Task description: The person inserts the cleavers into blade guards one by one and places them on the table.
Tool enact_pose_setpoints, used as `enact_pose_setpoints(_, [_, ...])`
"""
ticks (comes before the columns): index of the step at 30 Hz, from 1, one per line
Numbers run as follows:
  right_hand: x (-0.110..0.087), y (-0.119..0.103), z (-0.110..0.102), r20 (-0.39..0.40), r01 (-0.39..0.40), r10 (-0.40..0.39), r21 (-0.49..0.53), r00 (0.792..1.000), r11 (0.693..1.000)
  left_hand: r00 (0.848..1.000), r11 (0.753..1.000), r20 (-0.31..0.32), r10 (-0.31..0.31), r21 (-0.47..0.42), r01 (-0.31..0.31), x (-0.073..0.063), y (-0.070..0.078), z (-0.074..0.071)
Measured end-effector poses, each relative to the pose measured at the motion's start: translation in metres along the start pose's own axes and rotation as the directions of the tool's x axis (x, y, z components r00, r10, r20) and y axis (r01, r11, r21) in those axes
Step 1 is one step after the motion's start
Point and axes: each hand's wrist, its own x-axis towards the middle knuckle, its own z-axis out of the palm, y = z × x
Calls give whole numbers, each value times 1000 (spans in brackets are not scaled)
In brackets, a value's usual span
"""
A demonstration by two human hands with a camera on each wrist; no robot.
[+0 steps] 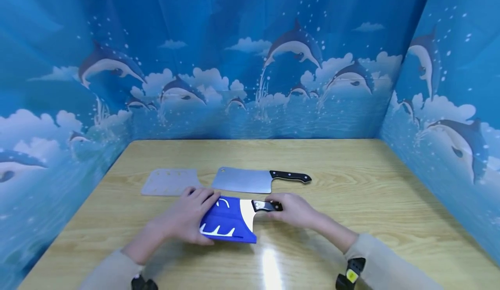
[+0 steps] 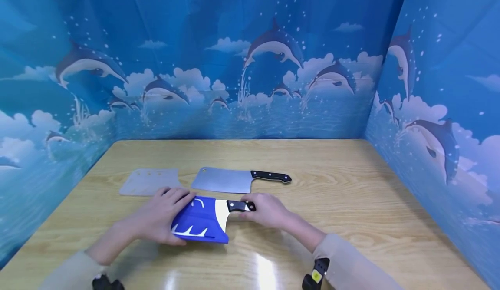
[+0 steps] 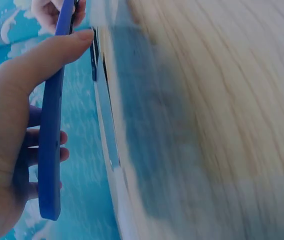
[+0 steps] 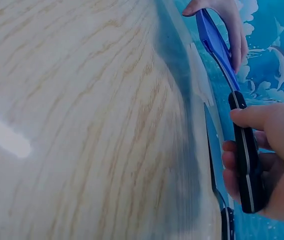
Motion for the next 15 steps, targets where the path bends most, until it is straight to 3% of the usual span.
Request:
enact_pose_setpoints(6, [9,7,7,51,-56,48,157,998,986,994,998,101,-29,-60,36,-4,-13,4])
enact_pose_setpoints(15, [16,11,21,78,-125,110,232,991,965,969,988,235,-74,-118,104,-5,-14,10])
